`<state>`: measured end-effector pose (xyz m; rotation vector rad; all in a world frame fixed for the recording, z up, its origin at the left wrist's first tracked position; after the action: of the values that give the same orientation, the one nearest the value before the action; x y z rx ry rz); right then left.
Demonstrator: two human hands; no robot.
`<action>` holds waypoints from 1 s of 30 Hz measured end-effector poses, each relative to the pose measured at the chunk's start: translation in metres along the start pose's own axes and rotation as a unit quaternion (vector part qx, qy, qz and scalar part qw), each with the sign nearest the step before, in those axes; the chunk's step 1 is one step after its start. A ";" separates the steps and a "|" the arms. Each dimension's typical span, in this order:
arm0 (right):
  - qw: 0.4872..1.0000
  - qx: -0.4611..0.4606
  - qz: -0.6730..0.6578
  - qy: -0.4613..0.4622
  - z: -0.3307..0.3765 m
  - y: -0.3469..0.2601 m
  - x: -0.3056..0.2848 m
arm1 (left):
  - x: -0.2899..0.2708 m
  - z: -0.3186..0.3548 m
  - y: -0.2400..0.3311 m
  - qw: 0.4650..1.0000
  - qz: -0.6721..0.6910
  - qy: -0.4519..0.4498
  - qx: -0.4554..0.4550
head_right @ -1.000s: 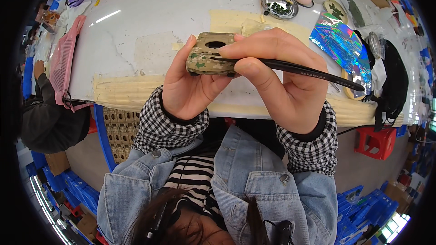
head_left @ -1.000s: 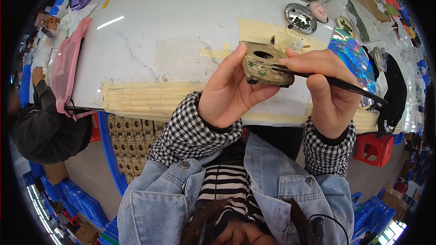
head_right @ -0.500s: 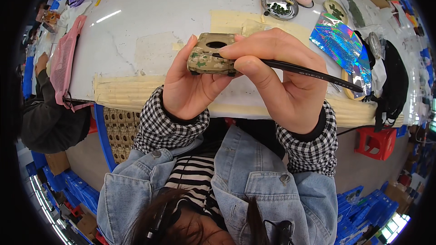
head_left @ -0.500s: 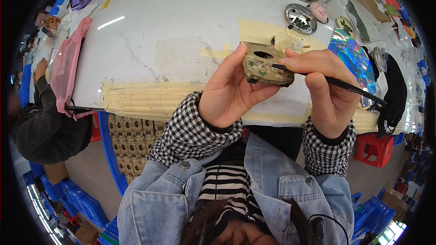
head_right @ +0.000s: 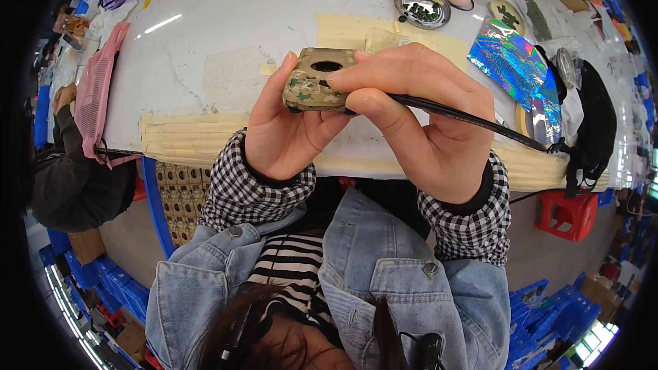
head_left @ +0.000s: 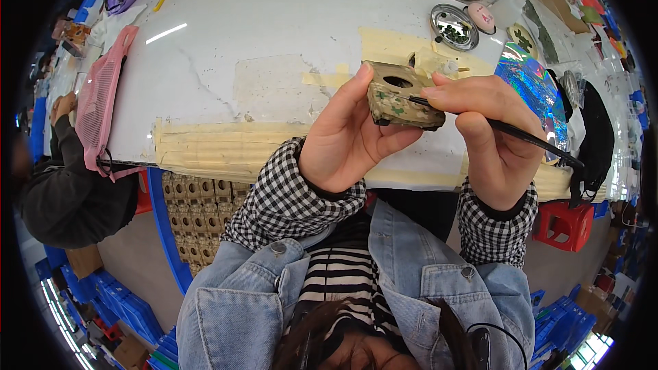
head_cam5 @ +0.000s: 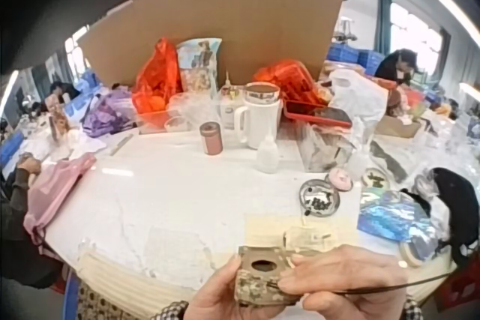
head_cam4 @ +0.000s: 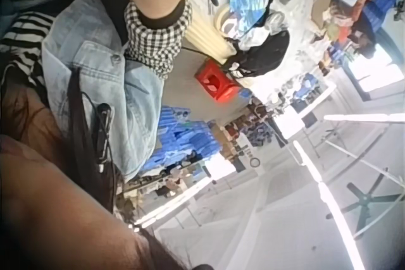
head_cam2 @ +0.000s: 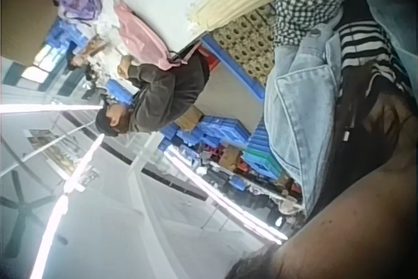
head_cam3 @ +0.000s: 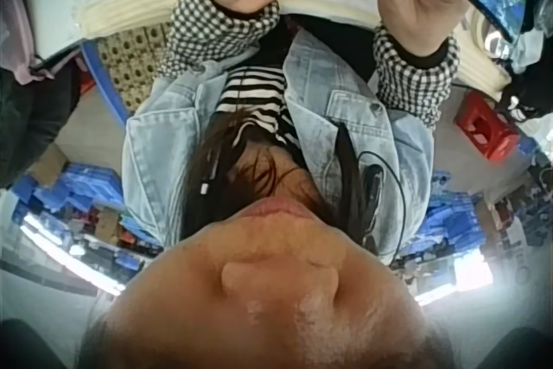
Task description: Applying dark camouflage spots to a plastic toy component using a fine-tipped marker.
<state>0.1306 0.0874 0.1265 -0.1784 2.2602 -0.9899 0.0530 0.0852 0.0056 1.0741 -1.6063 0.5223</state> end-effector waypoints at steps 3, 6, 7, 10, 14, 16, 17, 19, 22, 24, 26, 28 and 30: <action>1.000 0.003 -0.003 0.003 0.000 0.001 0.000 | 0.002 0.000 0.000 1.000 0.007 -0.011 0.001; 1.000 0.007 0.007 -0.008 0.001 0.002 0.003 | 0.003 0.000 0.000 1.000 0.007 -0.014 0.004; 1.000 0.008 0.012 -0.015 0.001 0.002 0.004 | 0.003 0.000 0.000 1.000 0.005 -0.012 0.006; 1.000 0.015 -0.001 -0.015 0.001 0.002 0.002 | 0.003 0.000 0.000 1.000 0.005 -0.015 0.004; 1.000 0.018 -0.001 -0.020 0.001 0.003 0.002 | 0.002 0.000 -0.001 1.000 0.008 -0.014 -0.002; 1.000 0.024 -0.003 -0.021 0.000 0.003 0.002 | 0.002 0.000 -0.001 1.000 0.001 -0.009 -0.008; 1.000 0.019 -0.004 -0.022 0.000 0.003 0.002 | 0.002 0.000 0.000 1.000 0.000 -0.010 -0.006; 1.000 0.008 -0.006 -0.023 0.000 0.003 0.003 | 0.003 0.000 0.000 1.000 0.000 -0.013 -0.003; 1.000 -0.001 -0.027 -0.003 0.001 0.005 0.000 | 0.002 0.001 0.000 1.000 -0.009 -0.003 -0.008; 1.000 0.001 -0.023 -0.002 0.002 0.005 0.000 | 0.000 0.001 -0.001 1.000 -0.022 0.009 -0.018; 1.000 0.001 -0.020 -0.001 0.002 0.005 0.000 | -0.001 0.002 -0.002 0.999 -0.024 0.010 -0.023; 1.000 0.000 -0.019 -0.001 0.002 0.004 0.000 | 0.001 0.002 -0.002 1.000 -0.014 0.000 -0.021; 1.000 -0.001 -0.020 -0.001 0.002 0.004 0.000 | 0.000 0.002 -0.002 1.000 -0.018 0.006 -0.023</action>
<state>0.1323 0.0892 0.1230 -0.2255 2.2646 -1.0067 0.0533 0.0830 0.0049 1.0630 -1.5789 0.4650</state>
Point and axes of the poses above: each hand's wrist, its own z-axis away from the middle knuckle, its own x-axis out of the palm, y = z × x, the point moved 10 cm from there along -z, towards the middle knuckle, and after that the axes turned 14 degrees about -y, right-handed, at the moved point
